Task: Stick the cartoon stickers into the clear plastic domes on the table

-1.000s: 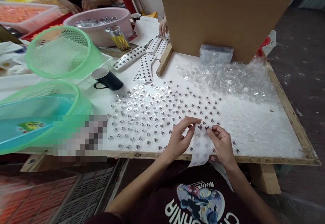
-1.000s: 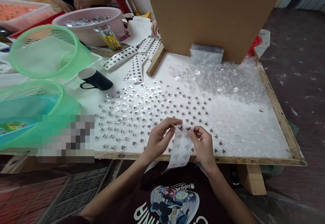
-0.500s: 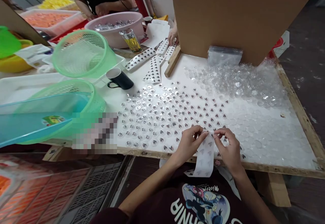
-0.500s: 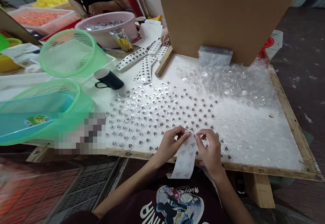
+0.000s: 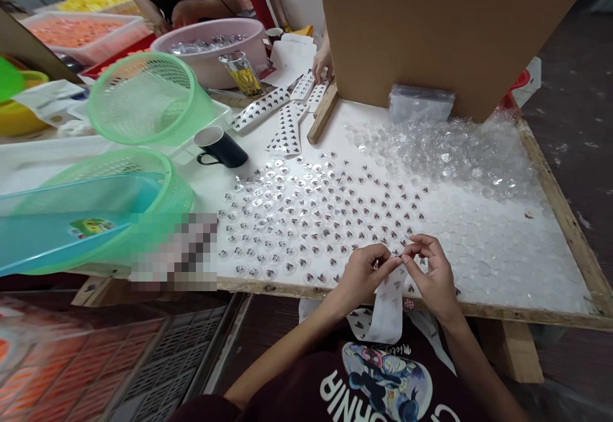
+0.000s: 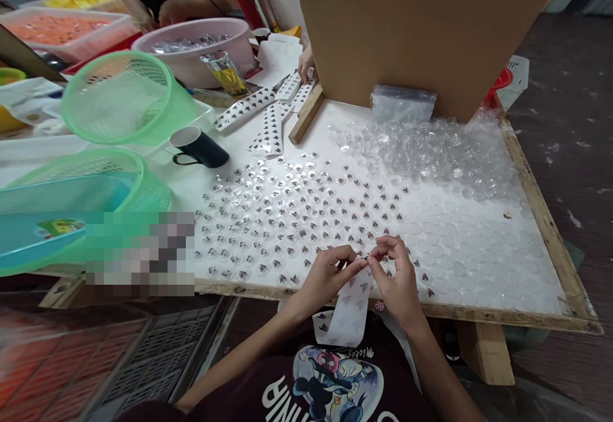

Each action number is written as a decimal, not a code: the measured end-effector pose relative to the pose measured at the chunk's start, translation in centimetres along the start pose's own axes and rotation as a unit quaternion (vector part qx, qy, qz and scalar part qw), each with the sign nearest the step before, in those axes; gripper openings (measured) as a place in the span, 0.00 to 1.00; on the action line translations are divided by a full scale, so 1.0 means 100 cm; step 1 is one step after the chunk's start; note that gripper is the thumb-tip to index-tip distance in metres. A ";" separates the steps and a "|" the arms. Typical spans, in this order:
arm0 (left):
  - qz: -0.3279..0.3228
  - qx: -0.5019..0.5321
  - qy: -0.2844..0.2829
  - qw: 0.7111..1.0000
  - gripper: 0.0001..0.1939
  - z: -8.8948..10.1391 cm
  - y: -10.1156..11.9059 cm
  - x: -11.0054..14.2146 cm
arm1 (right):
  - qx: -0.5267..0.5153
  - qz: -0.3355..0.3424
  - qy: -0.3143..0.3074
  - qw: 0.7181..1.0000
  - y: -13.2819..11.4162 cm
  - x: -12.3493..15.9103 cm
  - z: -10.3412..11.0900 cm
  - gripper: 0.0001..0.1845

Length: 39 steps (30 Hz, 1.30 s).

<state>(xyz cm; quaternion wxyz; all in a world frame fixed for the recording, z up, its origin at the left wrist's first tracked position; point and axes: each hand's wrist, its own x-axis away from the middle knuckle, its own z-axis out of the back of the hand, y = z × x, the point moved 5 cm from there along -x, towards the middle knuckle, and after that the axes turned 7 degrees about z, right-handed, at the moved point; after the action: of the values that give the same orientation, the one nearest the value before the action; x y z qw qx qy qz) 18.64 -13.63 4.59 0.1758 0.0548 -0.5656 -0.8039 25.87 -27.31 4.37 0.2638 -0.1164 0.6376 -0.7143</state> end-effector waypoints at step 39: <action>0.038 0.001 -0.010 0.999 0.11 0.016 -0.019 0.010 | 0.338 -0.030 -0.069 0.938 0.078 -0.096 0.050 0.22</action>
<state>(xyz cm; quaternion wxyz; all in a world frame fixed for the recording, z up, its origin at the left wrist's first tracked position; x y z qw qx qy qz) 16.80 -12.00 3.51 0.2004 0.0249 -0.5695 -0.7968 38.21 -26.92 -0.79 0.3098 -0.0885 0.3353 -0.8853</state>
